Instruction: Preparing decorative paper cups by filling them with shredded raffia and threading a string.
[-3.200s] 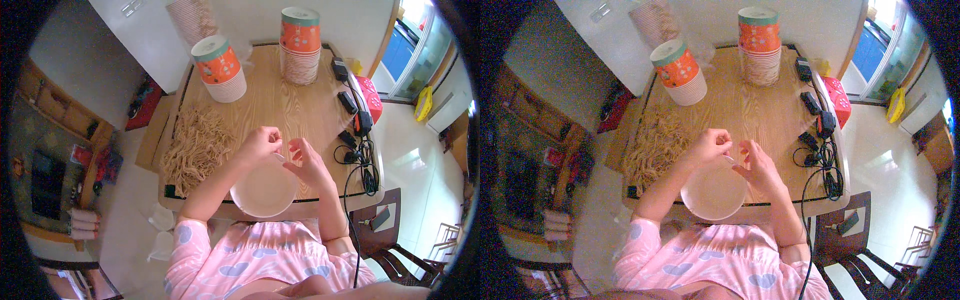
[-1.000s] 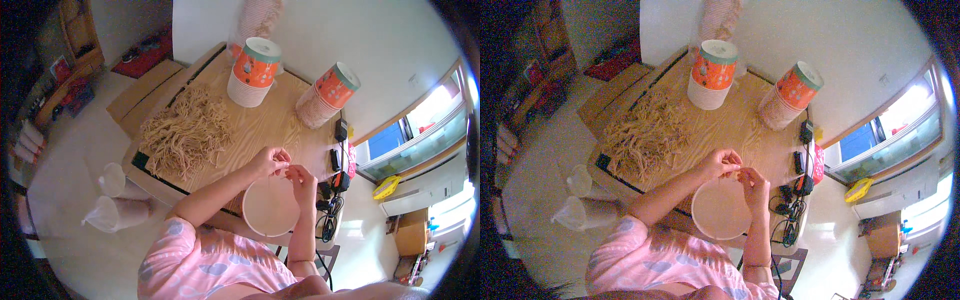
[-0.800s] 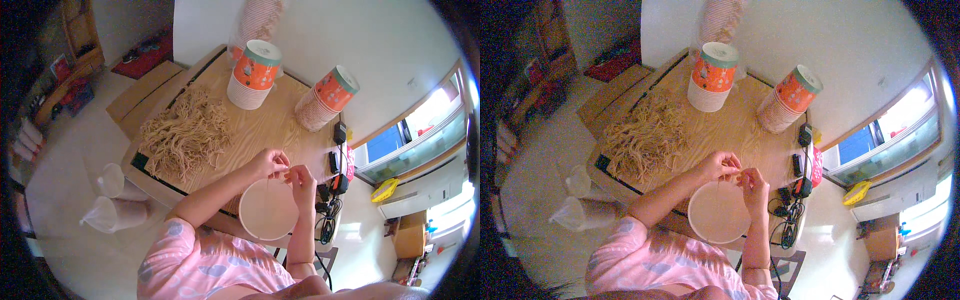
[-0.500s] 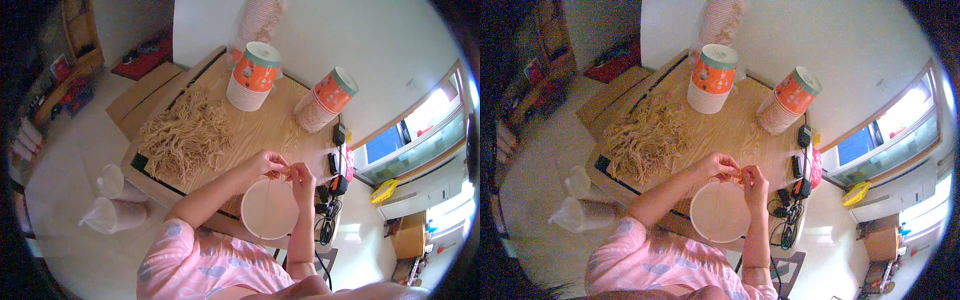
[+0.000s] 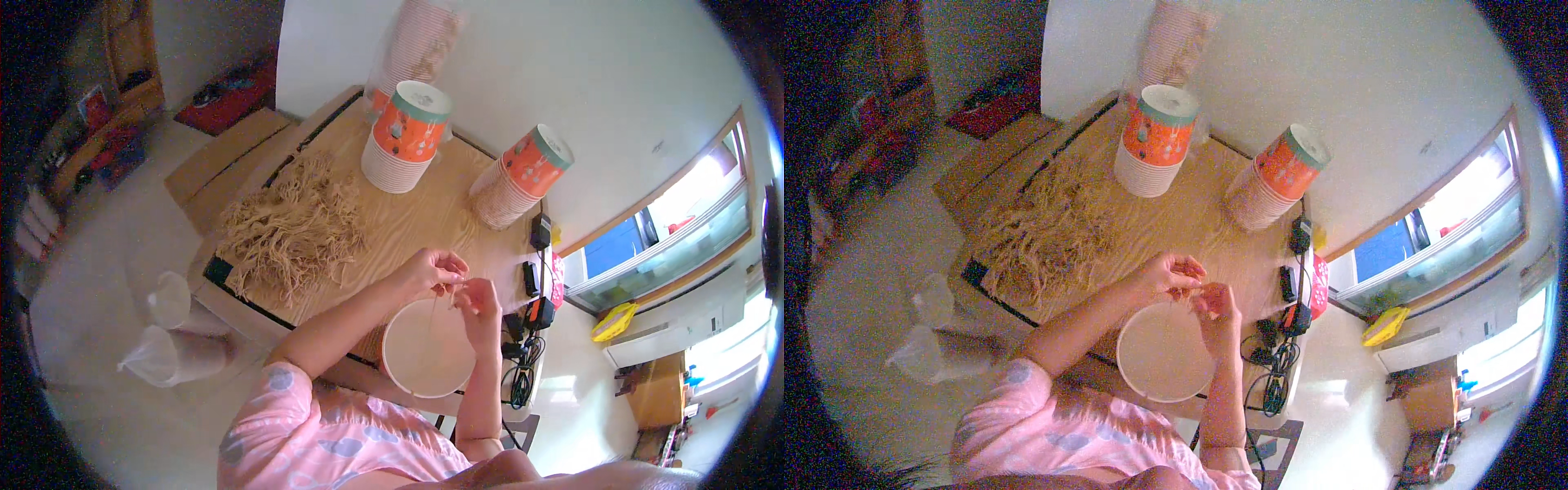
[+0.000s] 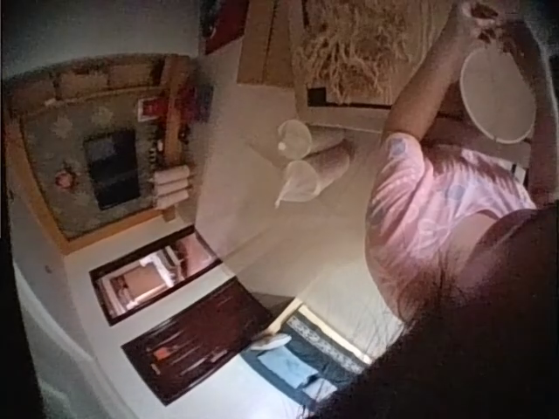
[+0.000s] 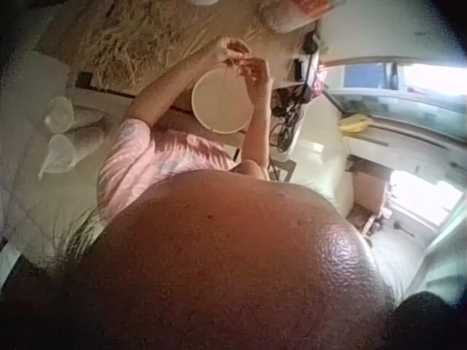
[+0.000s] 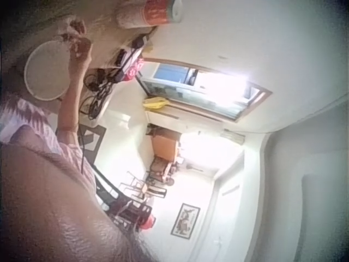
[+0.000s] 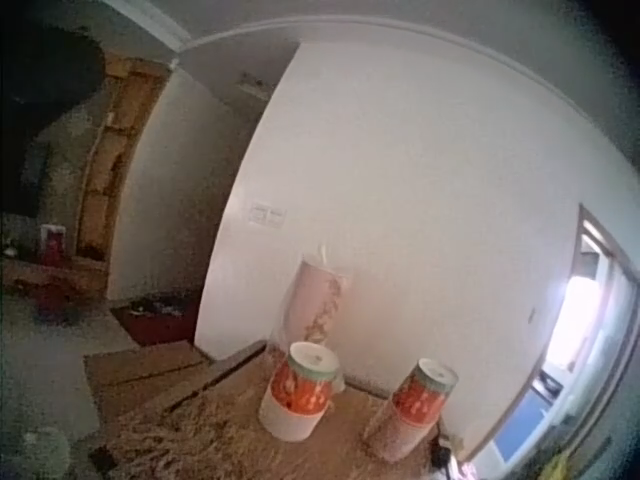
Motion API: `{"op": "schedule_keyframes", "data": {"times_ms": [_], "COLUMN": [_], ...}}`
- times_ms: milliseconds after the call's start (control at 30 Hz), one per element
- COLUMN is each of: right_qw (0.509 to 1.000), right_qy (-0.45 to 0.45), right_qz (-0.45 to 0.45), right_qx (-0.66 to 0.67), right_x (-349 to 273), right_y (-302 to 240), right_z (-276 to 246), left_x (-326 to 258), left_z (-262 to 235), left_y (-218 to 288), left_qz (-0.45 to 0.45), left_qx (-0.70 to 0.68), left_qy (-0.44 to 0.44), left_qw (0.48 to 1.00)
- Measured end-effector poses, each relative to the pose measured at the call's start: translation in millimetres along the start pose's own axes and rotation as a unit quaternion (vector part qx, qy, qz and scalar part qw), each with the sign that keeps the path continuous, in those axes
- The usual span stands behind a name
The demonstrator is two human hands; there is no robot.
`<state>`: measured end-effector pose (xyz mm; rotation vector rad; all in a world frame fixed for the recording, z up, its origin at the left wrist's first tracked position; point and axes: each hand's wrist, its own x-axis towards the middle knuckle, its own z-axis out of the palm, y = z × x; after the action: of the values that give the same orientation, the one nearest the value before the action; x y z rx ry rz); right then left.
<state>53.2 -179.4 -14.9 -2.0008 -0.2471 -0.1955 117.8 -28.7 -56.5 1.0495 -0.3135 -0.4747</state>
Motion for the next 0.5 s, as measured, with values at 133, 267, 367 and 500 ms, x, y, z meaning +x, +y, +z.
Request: {"op": "schedule_keyframes", "data": {"times_ms": [133, 267, 367, 500], "right_qw": [0.998, 0.999, 0.997, 0.987], "right_qy": [-0.016, -0.037, -0.063, -0.078], "right_qz": [-0.033, -0.027, 0.004, 0.068], "right_qx": [-0.059, -0.020, 0.051, 0.119], "right_x": [-10, -12, -15, -12], "right_y": [6, 16, 13, 19], "right_z": [-2, -15, -20, -27], "left_x": [0, -19, -28, -35], "left_z": [7, 25, 33, 33], "left_y": [-10, -11, -8, -3], "left_qz": [0.035, 0.054, 0.054, 0.050], "left_qx": [-0.091, -0.074, -0.060, 0.011], "left_qy": [0.007, 0.037, 0.070, 0.098], "left_qw": [0.995, 0.995, 0.994, 0.994]}}
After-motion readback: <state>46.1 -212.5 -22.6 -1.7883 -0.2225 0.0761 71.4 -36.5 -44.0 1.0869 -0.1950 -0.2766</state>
